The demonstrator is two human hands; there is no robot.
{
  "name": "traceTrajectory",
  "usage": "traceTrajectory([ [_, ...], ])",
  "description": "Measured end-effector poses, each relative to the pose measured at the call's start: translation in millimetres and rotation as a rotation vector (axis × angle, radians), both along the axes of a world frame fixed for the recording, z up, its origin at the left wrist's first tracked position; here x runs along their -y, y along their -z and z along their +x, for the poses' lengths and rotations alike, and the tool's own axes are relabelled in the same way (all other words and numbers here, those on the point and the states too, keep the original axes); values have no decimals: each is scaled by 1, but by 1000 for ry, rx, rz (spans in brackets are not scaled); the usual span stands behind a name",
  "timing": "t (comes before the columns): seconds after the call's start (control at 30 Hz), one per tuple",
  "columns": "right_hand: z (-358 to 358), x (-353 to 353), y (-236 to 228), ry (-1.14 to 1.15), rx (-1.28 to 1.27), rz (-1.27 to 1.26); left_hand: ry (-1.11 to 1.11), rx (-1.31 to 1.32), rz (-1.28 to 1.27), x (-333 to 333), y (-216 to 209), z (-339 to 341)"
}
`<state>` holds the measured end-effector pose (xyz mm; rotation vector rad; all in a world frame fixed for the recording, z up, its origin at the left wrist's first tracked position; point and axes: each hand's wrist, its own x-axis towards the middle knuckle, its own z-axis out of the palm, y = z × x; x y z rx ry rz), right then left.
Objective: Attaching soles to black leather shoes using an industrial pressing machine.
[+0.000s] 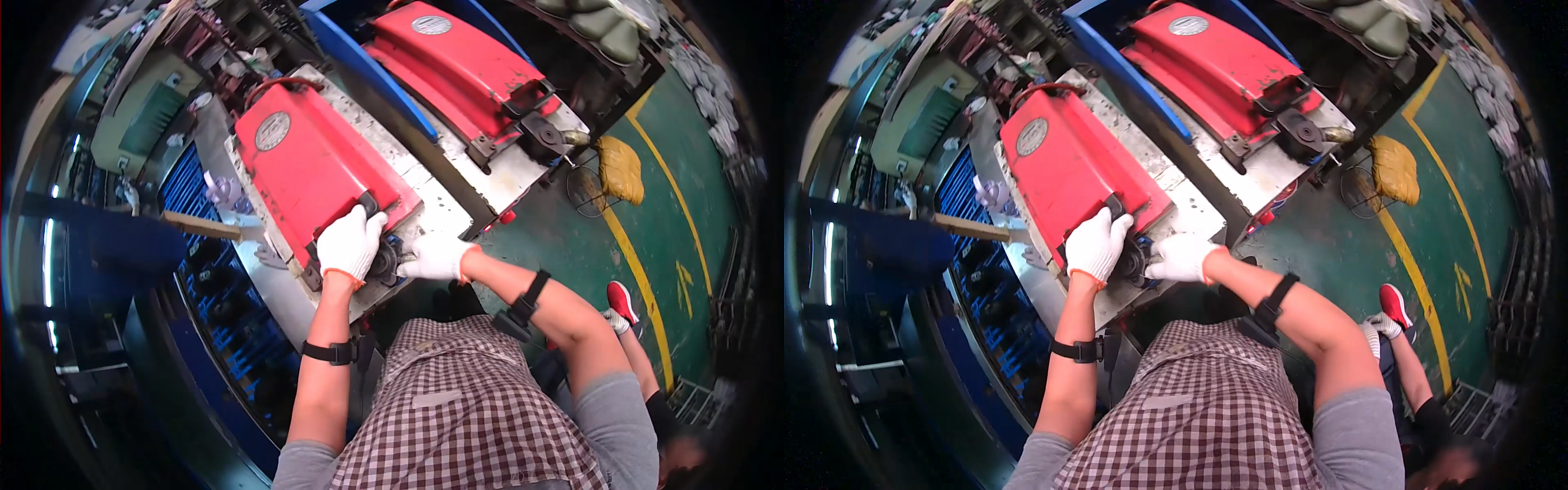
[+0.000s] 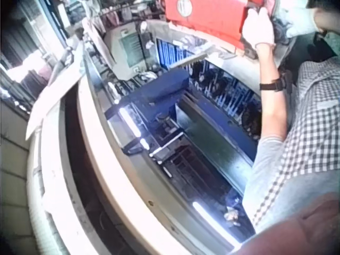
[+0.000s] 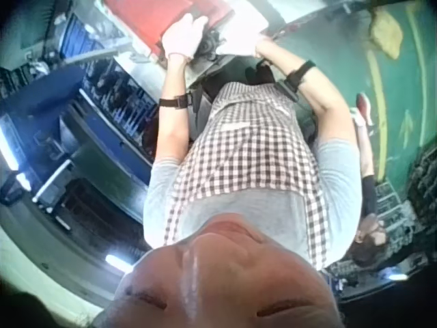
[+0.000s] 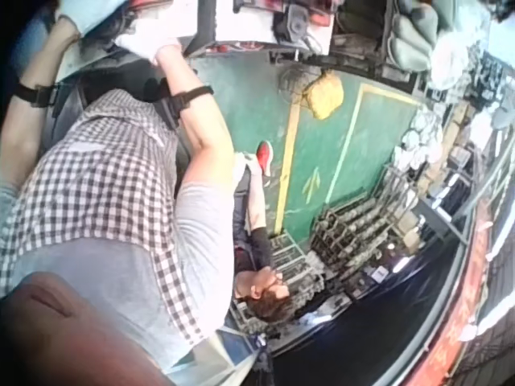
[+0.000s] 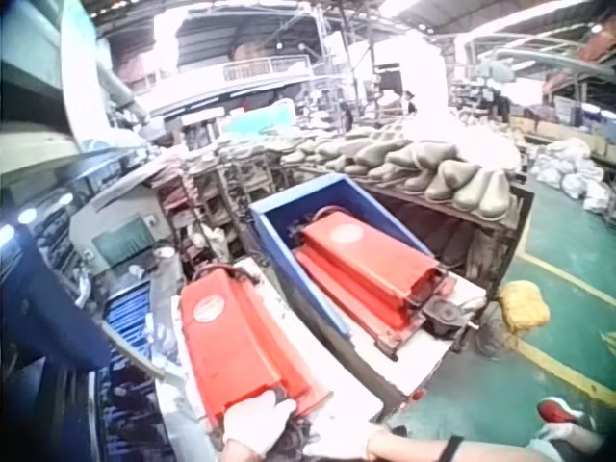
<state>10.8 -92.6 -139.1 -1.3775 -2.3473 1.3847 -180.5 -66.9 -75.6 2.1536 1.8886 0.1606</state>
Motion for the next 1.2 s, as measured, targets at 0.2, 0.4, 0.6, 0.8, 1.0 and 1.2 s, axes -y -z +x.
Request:
traceTrajectory([
  [0.2,-74,85,36,344,-672,-978,12,18,-30,-3,-7,10],
  [0.4,-35,43,-26,33,-4,-680,45,127,-14,-6,-44,-18],
  [0.6,-31,-19,-74,65,41,119,183,321,554,-22,-143,-46],
  [0.8,-122,-101,-53,282,123,325,264,-254,1125,-48,-194,-78],
  [1.0,-153,-137,-10,277,153,461,302,414,997,-37,-190,-97],
  [1.2,-107,-111,-49,499,-843,-607,-482,1167,758,87,-29,-108],
])
